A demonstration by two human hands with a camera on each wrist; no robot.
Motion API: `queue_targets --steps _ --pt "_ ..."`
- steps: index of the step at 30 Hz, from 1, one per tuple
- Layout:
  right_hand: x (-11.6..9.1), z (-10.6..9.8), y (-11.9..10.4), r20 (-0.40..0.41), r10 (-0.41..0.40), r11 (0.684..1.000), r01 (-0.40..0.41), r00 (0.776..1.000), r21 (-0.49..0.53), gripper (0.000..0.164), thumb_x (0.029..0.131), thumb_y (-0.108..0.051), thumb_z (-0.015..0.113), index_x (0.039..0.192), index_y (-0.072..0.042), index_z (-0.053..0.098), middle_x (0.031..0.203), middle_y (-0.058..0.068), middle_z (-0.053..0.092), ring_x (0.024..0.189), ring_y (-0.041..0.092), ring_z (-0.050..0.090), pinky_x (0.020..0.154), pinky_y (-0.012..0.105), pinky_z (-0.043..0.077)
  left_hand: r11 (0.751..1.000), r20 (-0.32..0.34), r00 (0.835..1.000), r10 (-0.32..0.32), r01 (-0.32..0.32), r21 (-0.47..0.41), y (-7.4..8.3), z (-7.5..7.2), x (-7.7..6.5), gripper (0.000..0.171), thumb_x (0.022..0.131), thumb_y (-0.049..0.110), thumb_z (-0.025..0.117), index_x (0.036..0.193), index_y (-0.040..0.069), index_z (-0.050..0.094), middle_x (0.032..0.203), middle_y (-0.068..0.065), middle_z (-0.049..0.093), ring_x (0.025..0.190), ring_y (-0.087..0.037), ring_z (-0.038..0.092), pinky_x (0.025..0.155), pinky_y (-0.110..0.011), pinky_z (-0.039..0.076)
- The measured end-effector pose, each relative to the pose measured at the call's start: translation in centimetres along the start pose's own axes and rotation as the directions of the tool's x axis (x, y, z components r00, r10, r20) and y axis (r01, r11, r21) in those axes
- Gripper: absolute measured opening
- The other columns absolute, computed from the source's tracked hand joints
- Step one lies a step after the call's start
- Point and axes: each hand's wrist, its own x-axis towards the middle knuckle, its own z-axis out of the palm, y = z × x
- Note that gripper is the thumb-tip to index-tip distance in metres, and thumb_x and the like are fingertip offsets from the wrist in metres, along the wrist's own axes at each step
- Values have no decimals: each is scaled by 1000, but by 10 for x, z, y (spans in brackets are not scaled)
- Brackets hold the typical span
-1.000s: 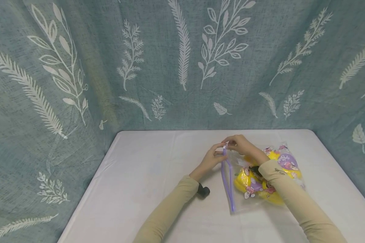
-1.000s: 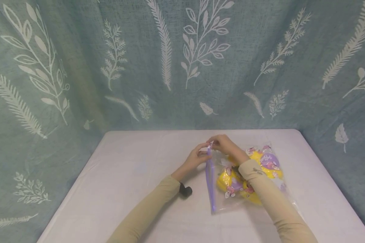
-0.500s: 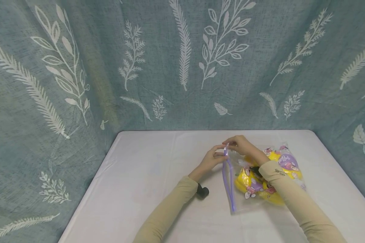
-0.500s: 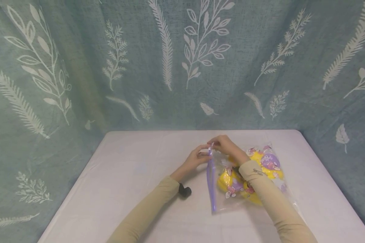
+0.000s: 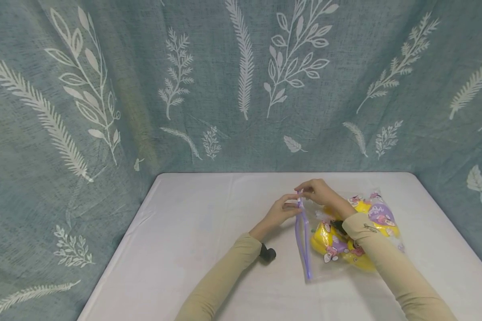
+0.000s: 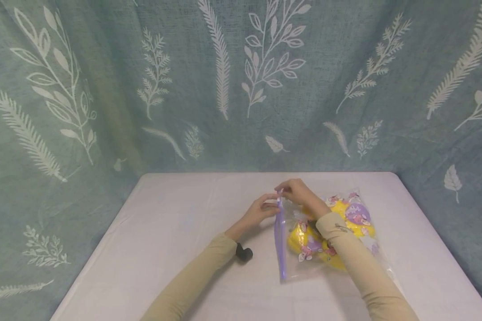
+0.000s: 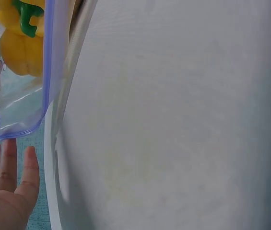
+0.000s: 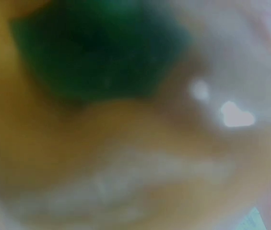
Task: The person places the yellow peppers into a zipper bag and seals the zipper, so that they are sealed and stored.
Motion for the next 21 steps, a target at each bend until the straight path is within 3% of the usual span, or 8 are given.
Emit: queue_targets --steps 4,8,11,21 --pt "0 1 1 -20 17 1000 -17 1000 13 22 87 0 58 108 3 65 95 17 67 80 26 63 71 37 55 1000 4 1000 -5 5 -21 2 0 0 42 89 1 57 128 -5 43 136 -23 42 117 -41 50 89 -38 51" --pt "-1 0 1 -25 31 999 -30 999 23 22 87 0 58 108 3 65 98 19 67 85 30 63 75 41 55 1000 -22 1000 -8 8 -7 19 1 -6 36 90 3 56 123 -9 47 129 -25 49 110 -41 55 86 -45 52" --pt "-1 -1 0 -15 32 999 -32 999 30 22 88 0 58 108 3 65 100 20 66 88 32 63 77 43 54 1000 -50 999 -6 7 14 30 3 -11 32 90 4 57 117 -11 51 123 -26 53 104 -39 59 83 -41 54" --pt "0 -2 -1 -17 31 999 -31 999 29 23 88 0 58 109 2 65 96 17 67 85 29 63 77 43 54 998 -97 994 40 -35 48 29 4 -11 24 87 1 59 107 -13 57 112 -27 59 96 -40 62 78 -27 55"
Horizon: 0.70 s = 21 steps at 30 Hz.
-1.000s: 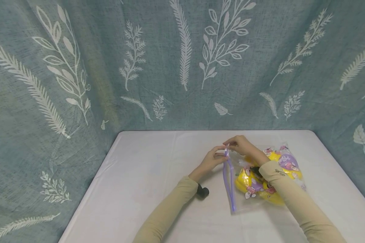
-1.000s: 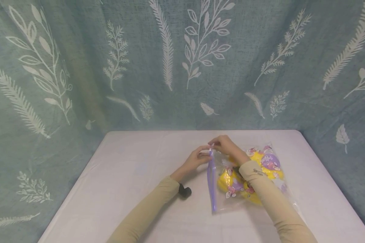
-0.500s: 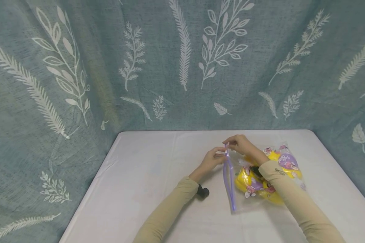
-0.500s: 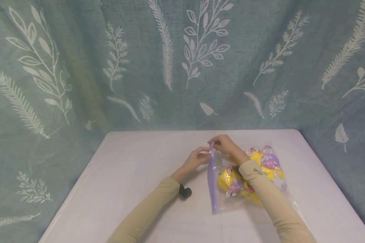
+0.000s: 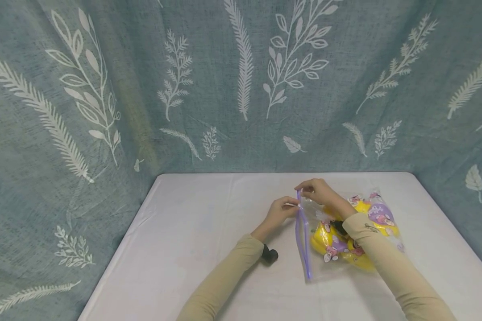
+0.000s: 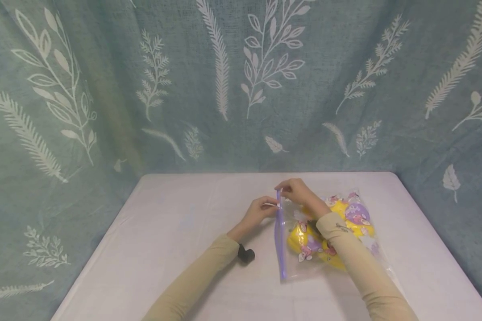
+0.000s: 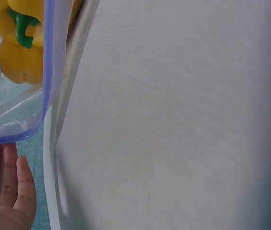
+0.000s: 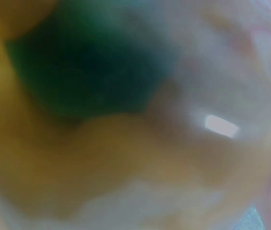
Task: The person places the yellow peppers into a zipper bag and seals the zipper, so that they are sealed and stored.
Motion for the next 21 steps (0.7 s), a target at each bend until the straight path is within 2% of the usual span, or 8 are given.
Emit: queue_targets --steps 6,14,21 --pt "0 -1 -1 -12 0 1000 0 1000 13 22 87 0 58 107 2 66 93 16 67 85 29 63 78 44 53 1000 -46 999 11 -10 28 4 3 1 20 85 -3 60 102 -15 59 108 -28 61 96 -41 62 78 -20 54" --pt "2 -1 1 -14 24 1000 -24 1000 10 22 87 -2 58 108 0 66 93 14 67 86 28 63 80 44 53 997 -84 996 20 -14 74 9 6 -3 16 83 -5 61 97 -14 61 102 -27 64 90 -39 64 76 -22 55" --pt "3 -4 1 -17 35 999 -35 999 17 22 87 -1 60 108 -1 66 90 12 67 82 25 61 76 40 54 996 -63 998 23 -18 85 14 5 -7 17 84 -5 61 98 -14 60 103 -28 63 92 -39 63 79 -23 54"
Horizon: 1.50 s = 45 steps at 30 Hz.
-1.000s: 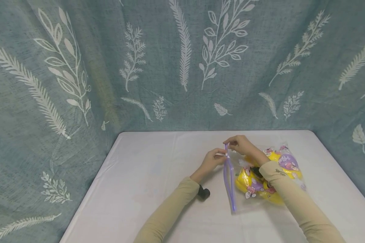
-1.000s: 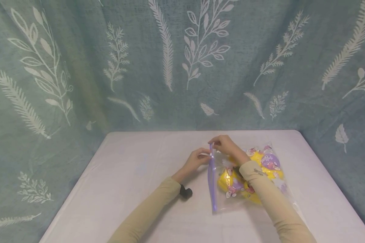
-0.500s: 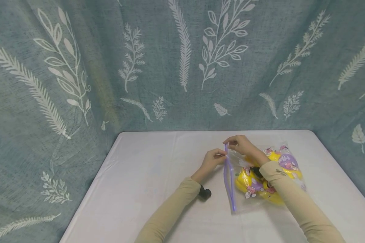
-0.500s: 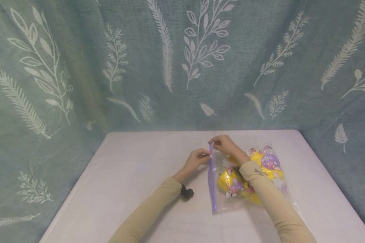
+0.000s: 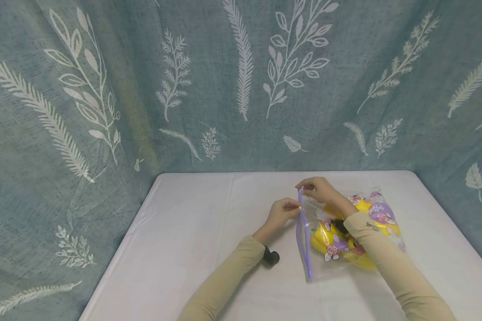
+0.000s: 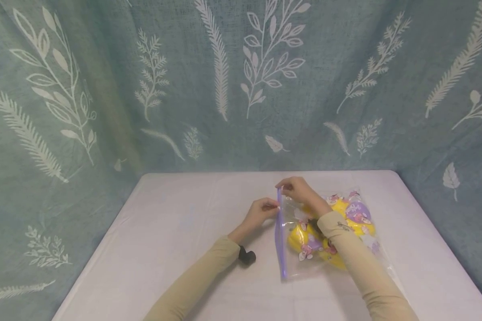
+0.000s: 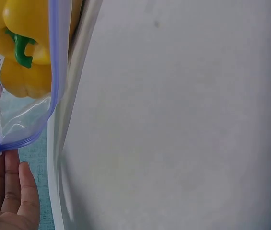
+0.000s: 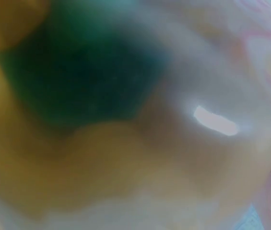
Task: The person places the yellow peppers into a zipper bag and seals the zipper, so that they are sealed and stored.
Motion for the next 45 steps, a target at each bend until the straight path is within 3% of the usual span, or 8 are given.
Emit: queue_targets --steps 4,7,11,16,21,30,37,45 --pt "1 -1 0 8 24 1000 -25 1000 11 22 87 -2 59 109 -1 66 88 11 66 80 23 61 68 32 53 1000 9 1000 -1 1 -6 -1 1 -2 18 84 -5 61 99 -14 60 103 -28 63 94 -40 62 80 -23 54" --pt "1 -2 1 8 36 999 -36 999 21 22 88 -3 59 109 -1 65 87 11 66 79 22 61 62 27 51 1000 1 1000 -12 12 -2 -11 4 0 18 83 -4 62 99 -13 61 102 -26 64 93 -39 63 80 -24 54" --pt "0 -2 3 3 38 999 -38 999 29 22 88 -3 59 109 -2 65 88 10 66 81 22 61 61 25 50 999 -1 999 -47 47 22 -28 9 4 17 83 1 64 99 -7 64 100 -20 66 89 -29 65 77 -22 54" --pt "0 -3 5 -7 28 999 -28 1000 27 22 88 -4 59 109 -2 65 87 10 66 81 23 61 60 26 50 997 30 996 -79 79 24 -33 10 2 18 83 5 66 99 -3 65 100 -17 66 88 -25 66 76 -20 54" --pt "-1 -3 6 -36 -3 1000 4 999 17 21 87 -2 60 107 -1 66 84 9 66 78 23 61 66 31 52 997 58 996 -72 72 5 -30 10 -3 19 84 3 65 101 -5 64 101 -19 66 91 -31 65 76 -21 54" --pt "-2 -2 8 -40 6 1000 -6 999 10 22 87 -2 60 108 -1 65 85 10 66 80 24 62 74 38 53 998 91 994 -61 62 -9 2 7 -21 19 84 -3 61 101 -12 61 101 -26 64 93 -37 64 77 -20 54" --pt "-4 -4 3 -36 2 1000 -2 999 0 22 87 -2 60 108 0 65 84 10 65 80 24 61 75 41 52 996 111 990 -90 92 -13 1 9 -26 20 85 -1 61 102 -11 62 102 -25 64 95 -36 64 77 -20 53" --pt "-6 -5 2 -48 -5 1000 6 999 10 22 87 0 60 108 2 65 84 12 65 80 25 61 73 39 52 997 115 991 -72 72 -1 2 12 -30 20 84 -2 62 102 -12 62 100 -25 65 94 -36 64 74 -15 52"
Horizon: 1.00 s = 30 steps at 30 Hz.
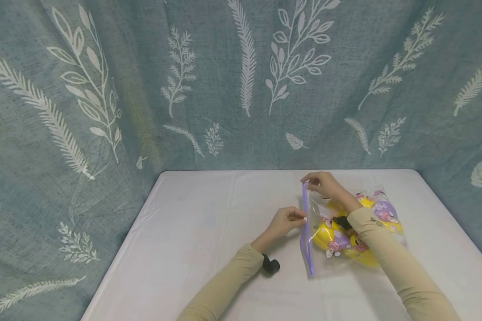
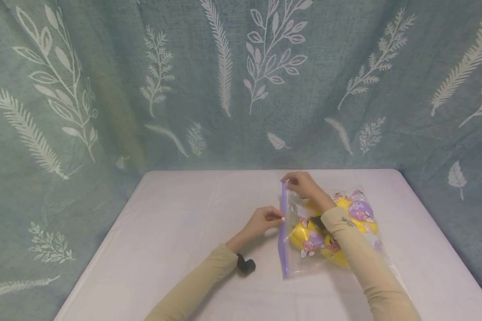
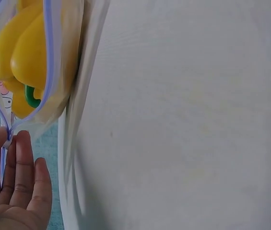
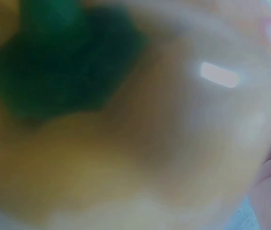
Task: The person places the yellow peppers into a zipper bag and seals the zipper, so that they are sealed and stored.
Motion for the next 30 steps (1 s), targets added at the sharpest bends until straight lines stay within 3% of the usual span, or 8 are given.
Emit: queue_targets --steps 12,20,30 --pt "3 1 9 -7 46 999 -46 999 -12 23 89 -3 58 112 0 64 93 15 64 87 28 60 75 41 53 1000 14 1000 10 -11 16 3 2 -4 18 84 -3 62 99 -12 62 98 -26 65 91 -38 64 71 -11 49" --pt "3 1 8 -9 64 998 -64 998 -2 24 89 -3 58 112 0 64 94 16 63 85 26 59 62 30 52 1000 36 999 -3 2 20 3 4 -8 18 84 -3 62 99 -12 62 98 -25 65 91 -37 64 71 -11 50" --pt "1 -1 6 1 89 996 -89 996 23 24 90 -3 57 113 0 63 96 17 62 86 27 58 57 28 53 1000 53 999 4 -3 -8 3 8 -15 18 84 -5 61 99 -14 61 96 -27 64 89 -39 64 68 -9 48"
